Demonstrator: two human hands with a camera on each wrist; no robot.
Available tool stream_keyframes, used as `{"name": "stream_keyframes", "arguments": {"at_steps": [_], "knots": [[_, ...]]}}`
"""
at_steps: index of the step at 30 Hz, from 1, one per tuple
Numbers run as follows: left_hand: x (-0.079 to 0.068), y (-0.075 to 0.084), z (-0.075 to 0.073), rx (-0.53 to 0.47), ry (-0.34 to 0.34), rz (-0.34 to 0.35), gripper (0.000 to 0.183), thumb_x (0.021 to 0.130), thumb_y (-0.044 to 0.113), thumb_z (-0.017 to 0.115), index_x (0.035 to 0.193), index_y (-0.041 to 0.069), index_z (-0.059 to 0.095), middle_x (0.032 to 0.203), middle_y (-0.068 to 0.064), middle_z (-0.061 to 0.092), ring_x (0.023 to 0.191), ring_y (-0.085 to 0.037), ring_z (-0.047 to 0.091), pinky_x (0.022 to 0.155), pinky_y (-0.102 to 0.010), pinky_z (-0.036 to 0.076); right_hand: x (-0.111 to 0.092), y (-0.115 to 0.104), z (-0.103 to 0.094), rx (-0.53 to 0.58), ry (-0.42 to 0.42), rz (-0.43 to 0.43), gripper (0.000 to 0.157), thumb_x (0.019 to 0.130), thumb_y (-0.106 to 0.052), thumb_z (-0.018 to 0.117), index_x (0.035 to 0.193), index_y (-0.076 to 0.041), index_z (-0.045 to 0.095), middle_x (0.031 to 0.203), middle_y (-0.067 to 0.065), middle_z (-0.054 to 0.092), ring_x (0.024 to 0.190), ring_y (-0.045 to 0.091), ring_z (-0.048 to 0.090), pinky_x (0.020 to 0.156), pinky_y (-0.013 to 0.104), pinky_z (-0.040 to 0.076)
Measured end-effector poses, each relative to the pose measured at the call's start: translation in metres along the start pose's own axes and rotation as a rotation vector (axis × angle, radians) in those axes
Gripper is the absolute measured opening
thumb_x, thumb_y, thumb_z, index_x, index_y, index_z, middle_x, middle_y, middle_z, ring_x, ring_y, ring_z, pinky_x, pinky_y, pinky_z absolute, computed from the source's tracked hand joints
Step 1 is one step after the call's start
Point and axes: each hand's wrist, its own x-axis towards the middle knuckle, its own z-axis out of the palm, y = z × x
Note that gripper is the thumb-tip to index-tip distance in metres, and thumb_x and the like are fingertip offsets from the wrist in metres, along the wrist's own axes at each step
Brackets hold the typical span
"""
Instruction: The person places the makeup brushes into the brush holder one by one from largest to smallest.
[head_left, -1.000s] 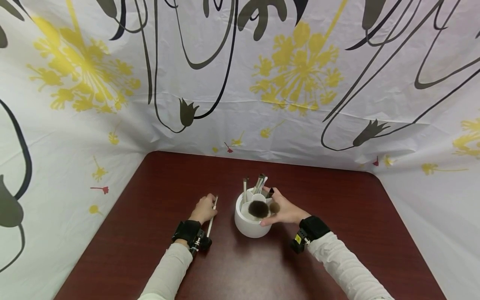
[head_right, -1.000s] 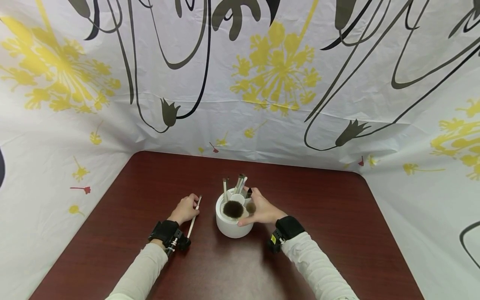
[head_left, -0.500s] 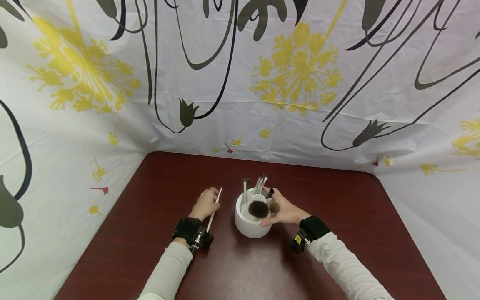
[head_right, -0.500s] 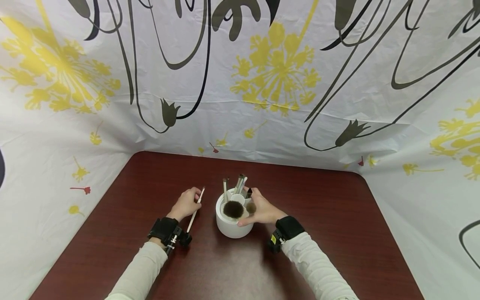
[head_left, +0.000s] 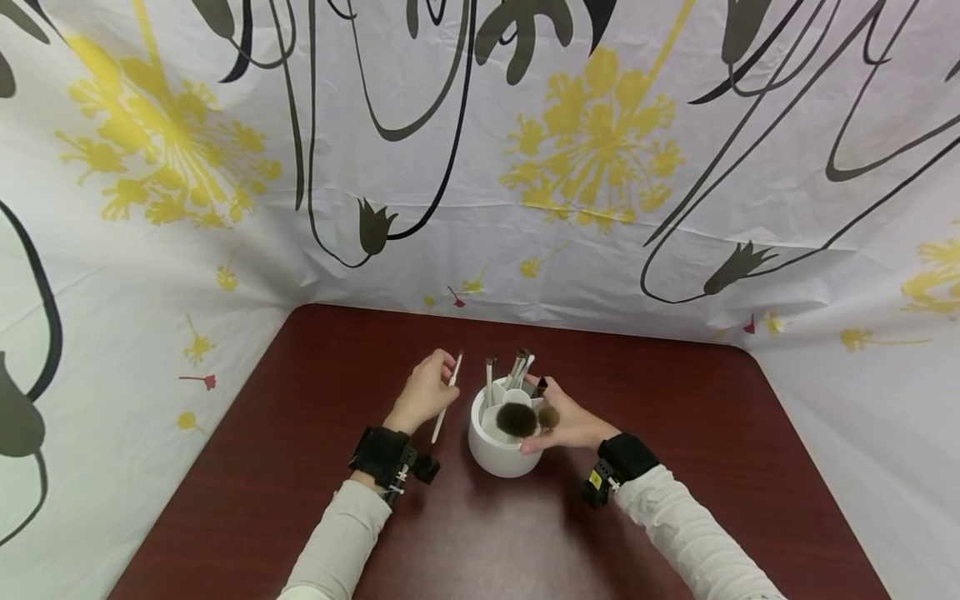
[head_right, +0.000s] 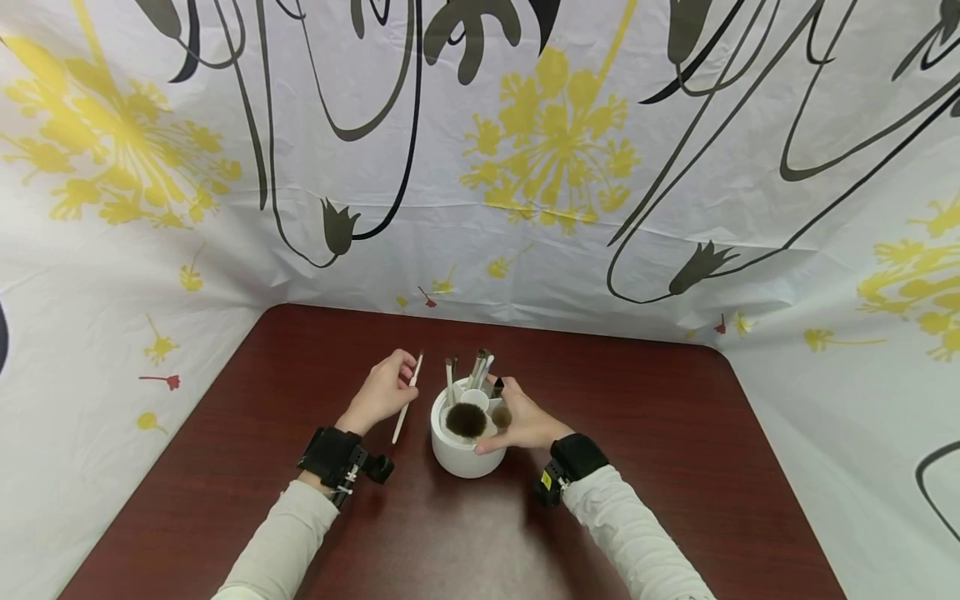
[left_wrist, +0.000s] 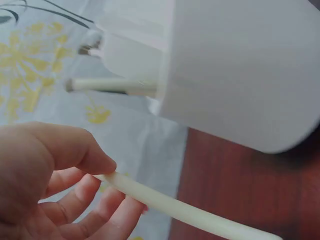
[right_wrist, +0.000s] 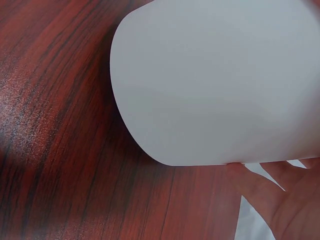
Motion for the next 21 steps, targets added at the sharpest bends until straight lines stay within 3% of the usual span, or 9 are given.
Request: {"name": "stream_keyframes", "arguments": {"at_steps": [6,21], "knots": [[0.001,0.016,-0.006,-0.088,0.032,0.058,0.033,0.073,0.002,0.063,0.102,0.008,0.050,0.088,-0.006,0.053,0.072,-0.016,0.057,0.062,-0.028,0.048,-0.006,-0.019,-0.001,0.009,-0.010,-0.005,0.103,0.063,-0.016,0.082,0.142,-0.002,0.018,0.130,0.018,0.029,0.126,0.031,0.028,0.099,0.050,0.026],[0.000,0.043,-0.012,-0.155,0.110,0.177,0.032,0.069,-0.001,0.061,0.097,0.005,0.048,0.087,-0.007,0.052,0.072,-0.017,0.057,0.066,-0.029,0.049,-0.007,-0.022,-0.001,0.037,-0.021,-0.001,0.103,0.065,-0.015,0.081,0.143,-0.003,0.015,0.133,0.018,0.026,0.127,0.031,0.026,0.100,0.050,0.025]]}}
